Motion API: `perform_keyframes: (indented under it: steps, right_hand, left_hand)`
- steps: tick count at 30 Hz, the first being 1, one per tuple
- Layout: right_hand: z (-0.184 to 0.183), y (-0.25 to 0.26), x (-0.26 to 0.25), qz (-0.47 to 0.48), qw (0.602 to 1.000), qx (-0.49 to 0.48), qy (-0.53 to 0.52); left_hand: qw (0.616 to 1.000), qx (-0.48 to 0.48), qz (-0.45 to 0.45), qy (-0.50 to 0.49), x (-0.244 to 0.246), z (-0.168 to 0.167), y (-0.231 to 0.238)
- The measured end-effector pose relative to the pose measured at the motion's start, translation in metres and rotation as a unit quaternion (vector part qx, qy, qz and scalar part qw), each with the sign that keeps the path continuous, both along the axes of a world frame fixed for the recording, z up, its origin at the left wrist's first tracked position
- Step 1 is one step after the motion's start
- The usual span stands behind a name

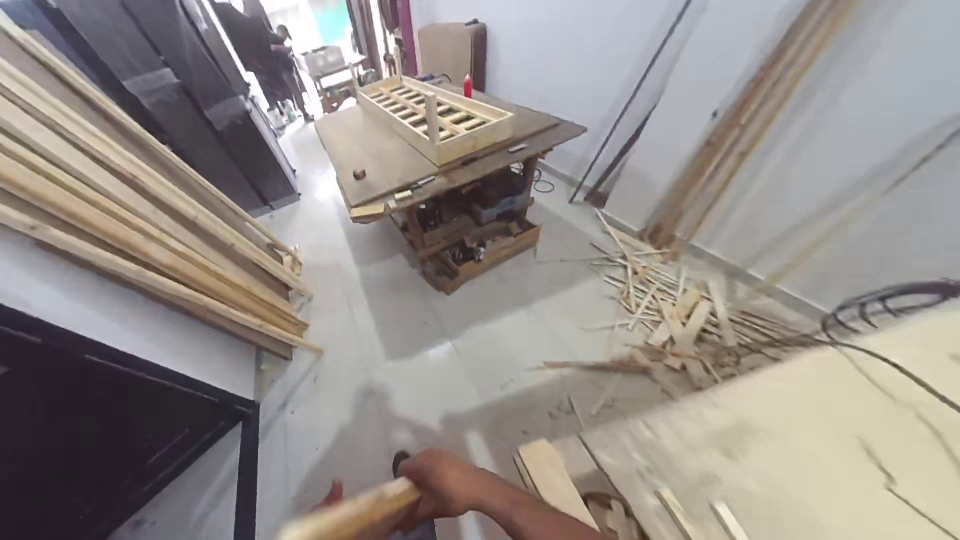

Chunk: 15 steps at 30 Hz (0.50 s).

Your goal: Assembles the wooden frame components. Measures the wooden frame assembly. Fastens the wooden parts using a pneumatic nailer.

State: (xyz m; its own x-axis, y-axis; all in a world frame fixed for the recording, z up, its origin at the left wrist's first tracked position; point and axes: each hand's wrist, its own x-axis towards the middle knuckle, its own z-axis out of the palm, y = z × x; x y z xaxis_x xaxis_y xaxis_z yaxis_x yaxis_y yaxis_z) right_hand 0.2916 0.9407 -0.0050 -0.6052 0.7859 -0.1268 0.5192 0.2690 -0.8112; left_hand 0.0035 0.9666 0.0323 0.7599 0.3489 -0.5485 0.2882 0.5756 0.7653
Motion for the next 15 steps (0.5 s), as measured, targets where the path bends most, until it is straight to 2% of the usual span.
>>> perform_keyframes:
  steps: [2,4,6,8,10,13,15]
  right_hand:
    - [-0.004,0.062,0.039,-0.129,0.981,-0.113,0.085]
    - [-0.013,0.115,0.077,-0.258,0.940,-0.169,0.148]
    - [-0.013,0.166,0.117,-0.352,0.885,-0.207,0.225]
    - [-0.008,0.204,0.158,-0.403,0.841,-0.212,0.292]
    - [-0.003,0.237,0.198,-0.429,0.818,-0.191,0.333]
    - [-0.002,0.283,0.268,-0.434,0.816,-0.136,0.356]
    - [-0.005,0.316,0.322,-0.461,0.813,-0.103,0.341]
  left_hand:
    - [0.999,0.041,0.031,0.001,0.025,-0.019,0.080]
    - [0.994,0.103,-0.042,-0.002,0.069,-0.033,0.160]
    - [0.984,0.135,-0.103,-0.059,0.132,-0.049,0.234]
    - [0.976,0.118,-0.112,-0.143,0.206,-0.059,0.290]
    - [0.965,0.098,-0.128,-0.205,0.283,-0.052,0.337]
    - [0.940,0.037,-0.194,-0.278,0.387,-0.042,0.404]
    - [0.934,0.042,-0.215,-0.283,0.450,-0.042,0.448]
